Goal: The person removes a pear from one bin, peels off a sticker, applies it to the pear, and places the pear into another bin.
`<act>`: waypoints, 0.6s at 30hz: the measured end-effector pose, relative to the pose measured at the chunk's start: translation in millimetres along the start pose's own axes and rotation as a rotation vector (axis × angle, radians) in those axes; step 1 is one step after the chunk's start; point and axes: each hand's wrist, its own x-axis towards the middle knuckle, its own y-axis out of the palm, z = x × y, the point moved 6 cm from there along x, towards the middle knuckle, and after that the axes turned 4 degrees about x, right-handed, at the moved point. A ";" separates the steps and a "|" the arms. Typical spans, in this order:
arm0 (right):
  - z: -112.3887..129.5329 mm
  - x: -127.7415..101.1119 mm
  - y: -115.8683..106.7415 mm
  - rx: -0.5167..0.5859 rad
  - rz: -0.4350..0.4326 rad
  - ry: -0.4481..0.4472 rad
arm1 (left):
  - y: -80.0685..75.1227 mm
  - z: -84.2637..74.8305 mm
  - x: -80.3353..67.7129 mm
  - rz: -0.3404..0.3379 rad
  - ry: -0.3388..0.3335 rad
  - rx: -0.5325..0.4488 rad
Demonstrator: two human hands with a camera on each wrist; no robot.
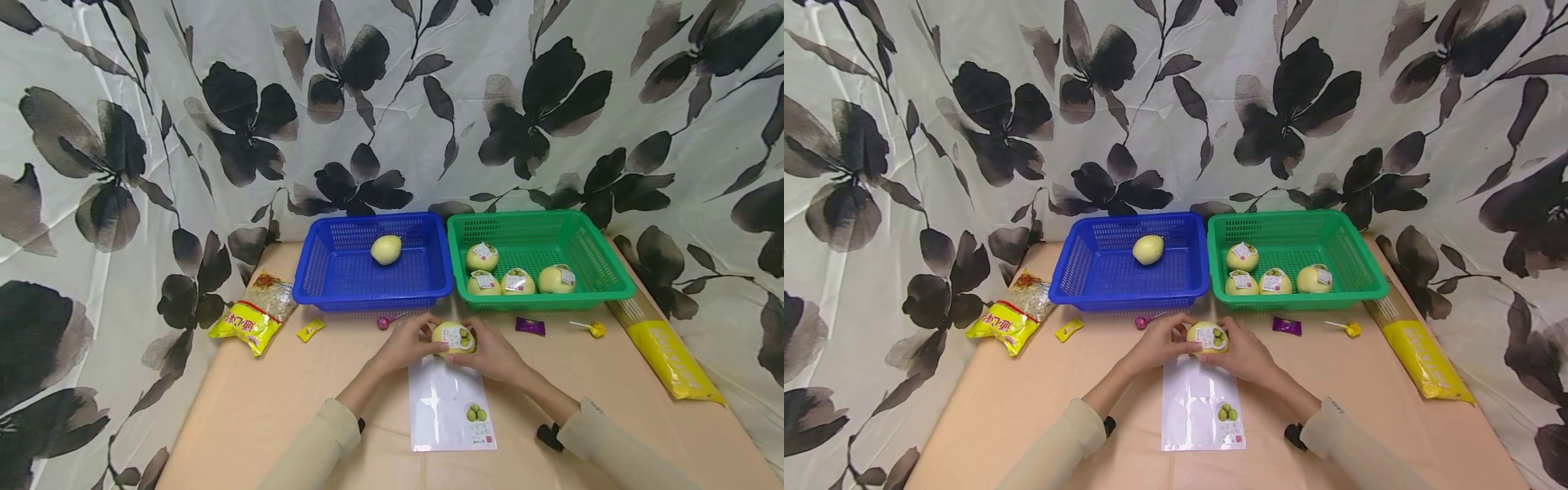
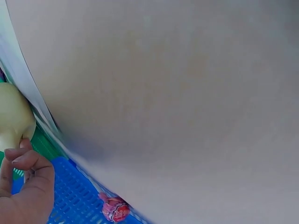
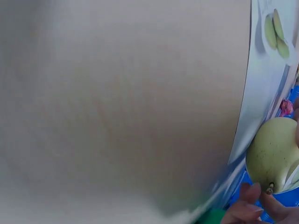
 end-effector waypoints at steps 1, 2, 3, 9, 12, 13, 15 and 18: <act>1.1 -0.2 -1.0 -0.033 -0.007 -0.005 | 0.4 0.1 0.4 -0.002 0.002 0.009; 1.9 -0.3 -1.9 -0.064 -0.014 -0.011 | 0.6 -0.1 0.7 -0.006 0.006 0.015; 2.4 -0.3 -2.5 -0.084 -0.017 -0.016 | 0.8 -0.3 0.7 -0.006 0.009 0.015; 0.1 1.1 -5.3 -0.052 -0.047 -0.077 | -0.8 -1.1 0.9 -0.009 0.023 -0.017; -6.2 -0.5 -6.4 0.019 -0.074 -0.116 | -0.2 0.0 2.0 -0.011 0.007 -0.067; -8.4 -1.5 -7.1 0.035 -0.084 -0.132 | 0.0 0.0 2.9 -0.015 -0.002 -0.084; -12.6 -3.4 -9.0 0.058 -0.105 -0.146 | 0.8 -1.1 6.1 -0.026 -0.020 -0.116; -17.6 -7.2 -12.3 0.078 -0.118 -0.149 | 1.9 -5.8 14.3 -0.063 -0.016 -0.140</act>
